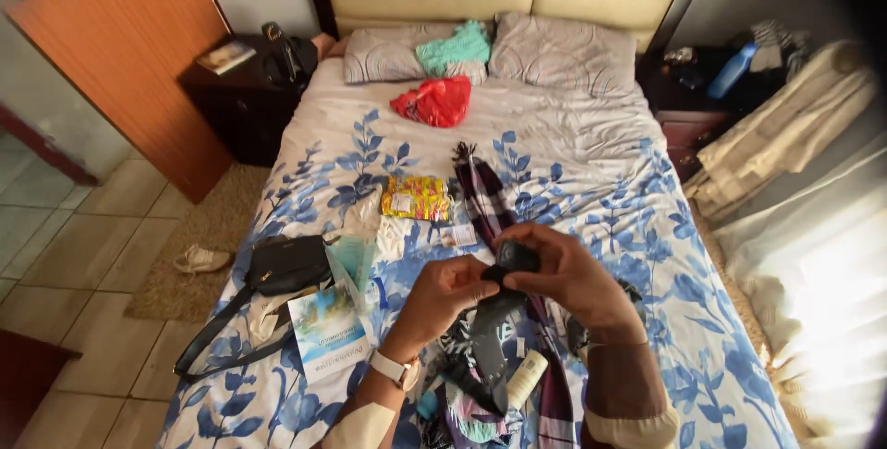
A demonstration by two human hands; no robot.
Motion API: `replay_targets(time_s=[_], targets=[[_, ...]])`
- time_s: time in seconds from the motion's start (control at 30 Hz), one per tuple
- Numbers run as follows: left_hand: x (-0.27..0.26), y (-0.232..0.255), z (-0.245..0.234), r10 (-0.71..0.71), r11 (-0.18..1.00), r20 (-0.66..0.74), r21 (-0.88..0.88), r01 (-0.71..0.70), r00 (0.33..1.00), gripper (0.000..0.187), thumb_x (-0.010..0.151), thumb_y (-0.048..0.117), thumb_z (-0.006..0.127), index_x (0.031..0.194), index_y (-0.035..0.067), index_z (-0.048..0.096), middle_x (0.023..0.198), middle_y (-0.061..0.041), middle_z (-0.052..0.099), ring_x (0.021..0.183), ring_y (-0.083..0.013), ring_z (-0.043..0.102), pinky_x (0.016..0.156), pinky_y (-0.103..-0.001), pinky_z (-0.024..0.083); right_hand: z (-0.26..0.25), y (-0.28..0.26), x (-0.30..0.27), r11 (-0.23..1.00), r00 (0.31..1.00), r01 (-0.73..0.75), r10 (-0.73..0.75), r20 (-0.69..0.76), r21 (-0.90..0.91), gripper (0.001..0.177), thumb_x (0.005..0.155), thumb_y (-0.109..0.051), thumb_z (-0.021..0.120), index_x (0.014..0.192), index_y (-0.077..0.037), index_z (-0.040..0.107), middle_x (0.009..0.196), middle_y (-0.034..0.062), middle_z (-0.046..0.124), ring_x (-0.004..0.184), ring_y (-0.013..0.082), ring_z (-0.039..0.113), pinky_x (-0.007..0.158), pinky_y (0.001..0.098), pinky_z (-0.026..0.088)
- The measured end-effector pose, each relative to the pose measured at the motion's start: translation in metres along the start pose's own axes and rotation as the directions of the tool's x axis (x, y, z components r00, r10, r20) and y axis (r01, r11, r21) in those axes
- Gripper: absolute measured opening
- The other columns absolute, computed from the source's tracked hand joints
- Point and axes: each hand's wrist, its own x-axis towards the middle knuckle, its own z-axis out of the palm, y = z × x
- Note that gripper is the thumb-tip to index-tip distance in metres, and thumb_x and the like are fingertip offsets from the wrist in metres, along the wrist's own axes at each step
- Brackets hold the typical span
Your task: The person folds several clothing items and small accessories on a bed, then places them into a wooden drawer. Items handled include a pink cloth, a dark patterned cloth, a red cloth, a patterned scarf, and a striped sock.
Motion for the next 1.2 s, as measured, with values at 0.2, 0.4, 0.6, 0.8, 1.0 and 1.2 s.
replay_targets(time_s=[0.2,0.4,0.6,0.8,1.0,1.2], targets=[[0.006,0.072,-0.002,0.111,0.994,0.094,-0.018,-0.110,0.989,0.029,0.097,0.029,0.070,0.113,0.005,0.070,0.101,-0.016,0.071,0.093,-0.0275,0.067,0.090,-0.043,0.052,0.022,-0.098,-0.005,0.931,0.927,0.306,-0.339,-0.162,-0.198,0.041,0.069,0.007,0.087,0.109,0.005,0.075,0.097,0.0116,0.076,0.088,0.0122,0.069,0.083,0.0273,0.059],[0.022,0.050,0.006,0.093,0.934,-0.006,-0.345,-0.090,0.996,0.034,0.102,0.028,0.066,0.123,0.002,0.067,0.090,0.000,0.068,0.084,-0.0090,0.069,0.077,-0.028,0.060,0.045,-0.090,0.020,0.675,0.849,0.355,-0.523,-0.080,-0.647,0.031,0.094,0.000,0.066,0.115,-0.018,0.081,0.101,0.0045,0.079,0.096,0.0112,0.071,0.087,0.0293,0.057],[0.013,-0.024,0.001,-0.051,0.920,-0.037,-0.391,0.032,0.998,0.026,0.100,0.020,0.065,0.113,-0.001,0.073,0.084,-0.005,0.072,0.074,-0.0092,0.068,0.068,-0.026,0.058,0.047,-0.009,-0.003,0.467,0.801,0.448,-0.588,0.110,-0.762,0.049,0.092,0.012,0.048,0.131,-0.009,0.071,0.134,0.0127,0.069,0.121,0.0379,0.065,0.100,0.0484,0.053],[0.007,-0.038,0.003,-0.037,0.937,-0.070,-0.348,0.010,0.997,0.017,0.101,0.017,0.066,0.102,0.003,0.075,0.075,-0.002,0.071,0.069,-0.0061,0.065,0.067,-0.023,0.052,0.054,0.016,-0.016,0.784,0.864,0.486,-0.498,0.076,-0.387,0.060,0.095,-0.004,0.043,0.154,-0.001,0.043,0.163,0.0241,0.037,0.152,0.0437,0.025,0.121,0.0623,0.021],[0.030,-0.102,-0.014,-0.065,0.962,-0.161,-0.272,0.019,0.985,0.022,0.101,0.012,0.068,0.115,-0.004,0.073,0.090,-0.015,0.078,0.079,-0.0156,0.073,0.078,-0.030,0.056,0.040,0.082,0.017,0.988,0.929,0.146,-0.119,-0.349,0.052,0.023,0.090,-0.002,0.076,0.112,0.002,0.077,0.091,0.0111,0.077,0.075,0.0138,0.069,0.065,0.0258,0.057],[-0.004,-0.047,-0.013,-0.159,0.929,0.022,-0.335,0.157,0.987,0.018,0.097,0.018,0.072,0.099,0.001,0.076,0.072,0.002,0.071,0.058,-0.0022,0.058,0.060,-0.019,0.044,0.030,0.077,0.019,0.902,0.901,0.295,-0.373,-0.223,-0.316,0.029,0.093,0.009,0.061,0.109,-0.005,0.082,0.103,0.0115,0.080,0.095,0.0186,0.076,0.080,0.0281,0.059]])
